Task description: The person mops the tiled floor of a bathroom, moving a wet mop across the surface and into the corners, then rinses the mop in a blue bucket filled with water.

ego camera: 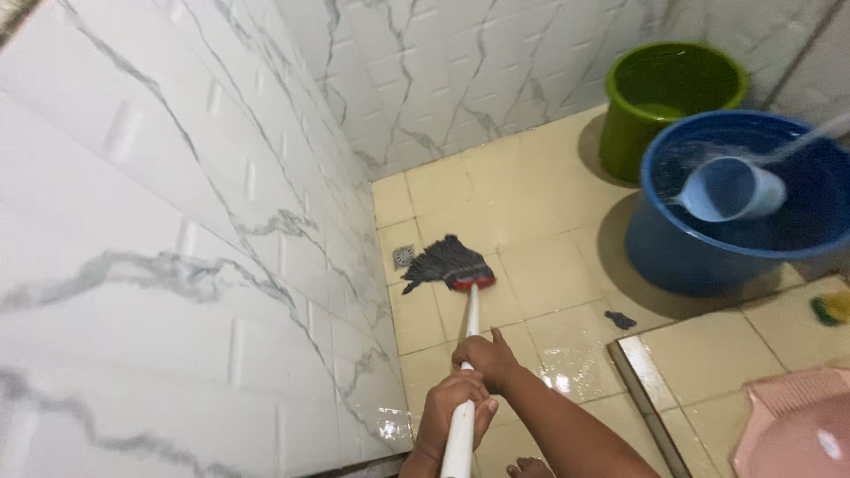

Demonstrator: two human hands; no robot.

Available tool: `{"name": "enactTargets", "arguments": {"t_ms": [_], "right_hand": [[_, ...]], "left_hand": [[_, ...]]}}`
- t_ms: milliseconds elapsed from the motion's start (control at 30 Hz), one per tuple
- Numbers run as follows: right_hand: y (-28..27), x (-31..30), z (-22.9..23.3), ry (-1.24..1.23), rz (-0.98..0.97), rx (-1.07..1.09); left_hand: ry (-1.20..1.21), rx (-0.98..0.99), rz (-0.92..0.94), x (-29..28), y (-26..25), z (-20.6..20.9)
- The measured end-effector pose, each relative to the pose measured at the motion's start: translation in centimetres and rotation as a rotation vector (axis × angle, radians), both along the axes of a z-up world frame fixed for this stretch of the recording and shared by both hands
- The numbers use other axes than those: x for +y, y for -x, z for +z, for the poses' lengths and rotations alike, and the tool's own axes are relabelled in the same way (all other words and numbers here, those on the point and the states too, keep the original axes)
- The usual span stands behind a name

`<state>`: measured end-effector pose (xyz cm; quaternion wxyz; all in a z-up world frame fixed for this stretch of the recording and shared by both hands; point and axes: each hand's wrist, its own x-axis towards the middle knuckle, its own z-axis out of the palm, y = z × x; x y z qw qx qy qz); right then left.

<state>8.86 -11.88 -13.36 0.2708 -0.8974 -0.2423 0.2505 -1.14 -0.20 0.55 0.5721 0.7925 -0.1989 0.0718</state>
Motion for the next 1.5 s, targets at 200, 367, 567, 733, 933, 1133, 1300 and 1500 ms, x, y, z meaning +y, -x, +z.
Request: {"name": "enactTargets", "arguments": {"t_ms": [200, 367, 567, 733, 933, 1133, 1300, 1500], "right_hand": [[10.0, -5.5, 0.8, -0.043, -0.202, -0.066], [17.8, -9.7, -0.6, -0.088, -0.401, -0.052], [18.7, -12.4, -2.8, -0.224, -0.580, 0.065], [12.2, -13.7, -2.5, -0.260, -0.519, -0.005], [1.0, -17.7, -4.9, -0.208, -0.508, -0.091], [-10.9, -24.3, -8.0, -0.240, -0.562, -0.059], [-15.1, -27.7, -6.8, -0.198, -0.536, -0.037], [-10.9, -25.4, -6.3, -0.160, -0.547, -0.005]], "left_hand": [[0.014, 0.191, -0.190, -2.9, 7.5, 2.0], [0.024, 0.065, -0.349, -5.4, 12.7, 0.3], [0.045, 0.056, -0.380, -8.6, 13.5, -3.0], [0.073, 0.113, -0.314, -10.1, 6.7, -4.1], [0.098, 0.023, -0.337, -14.5, -4.0, -6.7], [0.121, -0.020, -0.252, -21.8, -15.4, -9.6], [0.069, -0.045, -0.280, -25.2, -20.3, -9.3], [0.120, 0.006, -0.265, -23.1, -15.5, -8.9]]}}
